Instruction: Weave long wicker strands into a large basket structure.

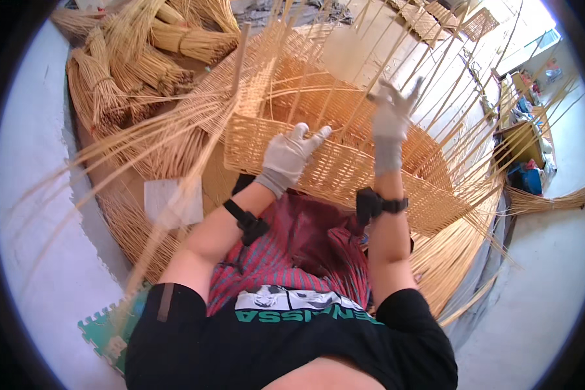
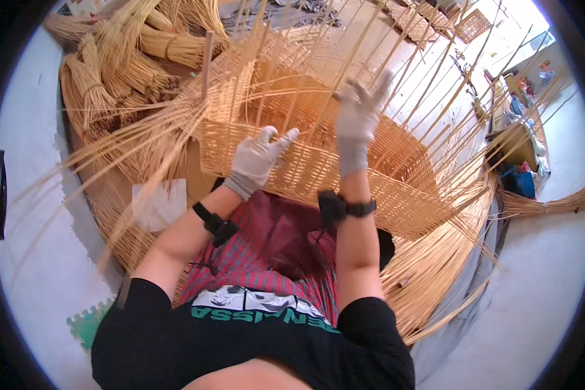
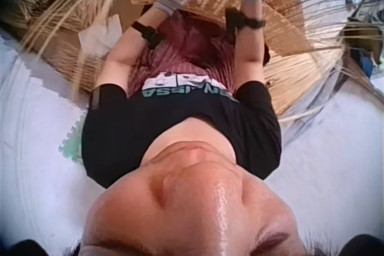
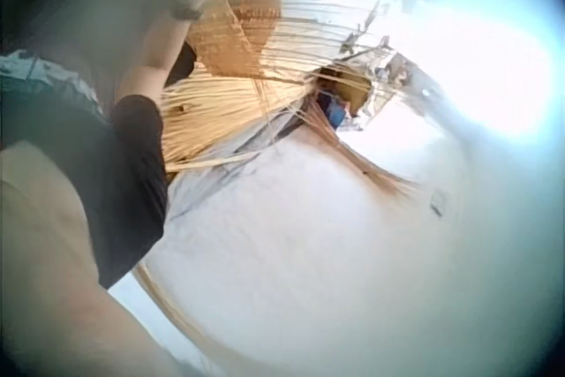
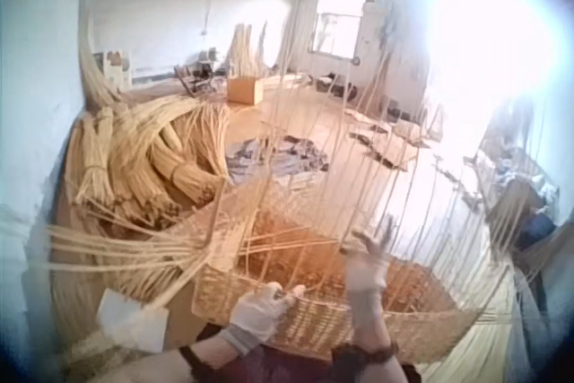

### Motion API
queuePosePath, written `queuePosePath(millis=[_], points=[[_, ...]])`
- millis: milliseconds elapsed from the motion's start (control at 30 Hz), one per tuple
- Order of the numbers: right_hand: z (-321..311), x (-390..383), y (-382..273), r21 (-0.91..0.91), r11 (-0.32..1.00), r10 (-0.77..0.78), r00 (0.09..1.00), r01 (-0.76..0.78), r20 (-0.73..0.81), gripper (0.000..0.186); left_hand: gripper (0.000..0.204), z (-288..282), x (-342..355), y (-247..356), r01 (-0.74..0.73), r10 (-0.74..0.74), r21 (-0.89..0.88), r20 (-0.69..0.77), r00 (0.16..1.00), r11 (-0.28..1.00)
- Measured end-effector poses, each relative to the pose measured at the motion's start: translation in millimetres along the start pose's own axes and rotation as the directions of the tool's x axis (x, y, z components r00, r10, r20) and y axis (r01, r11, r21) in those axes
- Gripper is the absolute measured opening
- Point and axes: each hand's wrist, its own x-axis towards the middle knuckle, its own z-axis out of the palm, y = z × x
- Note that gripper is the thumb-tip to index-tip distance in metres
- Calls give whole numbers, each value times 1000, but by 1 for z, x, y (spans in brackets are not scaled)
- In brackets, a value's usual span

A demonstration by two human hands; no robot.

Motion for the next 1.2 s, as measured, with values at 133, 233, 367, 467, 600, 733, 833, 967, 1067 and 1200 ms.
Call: queuePosePath(millis=[133, 233, 367, 467, 600, 733, 833, 967, 1067, 1200], points=[[-59, -88, 9, 308, 877, 448, 860, -369, -244, 45, 59, 10, 5, 17, -73, 111, 181, -208, 972, 981], [-76, -78, 36, -120, 965, 189, 938, -232, -292, 42, 69, 23, 16, 63, -251, 219, -153, -198, 955, 956], [-98, -31, 53, -456, 861, -250, 968, 227, 11, 46, 70, 30, 29, 91, -56, 54, 7, 134, 989, 998], [-130, -56, 44, 307, 952, 87, 963, -5, -256, 52, 59, 34, 33, 91, -166, 164, 64, 36, 986, 984], [-162, -88, 45, 144, 989, 71, 968, -37, -239, 50, 59, 53, 41, 124, -413, 374, -67, -313, 873, 908], [-174, -47, 54, -726, 650, -330, 944, 223, -6, 52, 71, 71, 44, 177, -138, 148, -87, 114, 982, 987], [-195, -51, 54, -107, 994, -27, 981, 7, -191, 46, 66, 68, 50, 176, -230, 228, 51, 51, 972, 972], [-234, -93, 60, 173, 972, 223, 870, -162, -439, 28, 60, 78, 64, 197, -416, 420, 66, -184, 888, 907], [-254, -88, 75, -476, 877, -118, 931, -65, -344, 37, 63, 96, 59, 244, -527, 487, -141, -242, 839, 838], [-270, -57, 96, -580, 814, -34, 993, -37, -111, 51, 62, 107, 63, 267, -355, 354, 47, 27, 935, 934]])
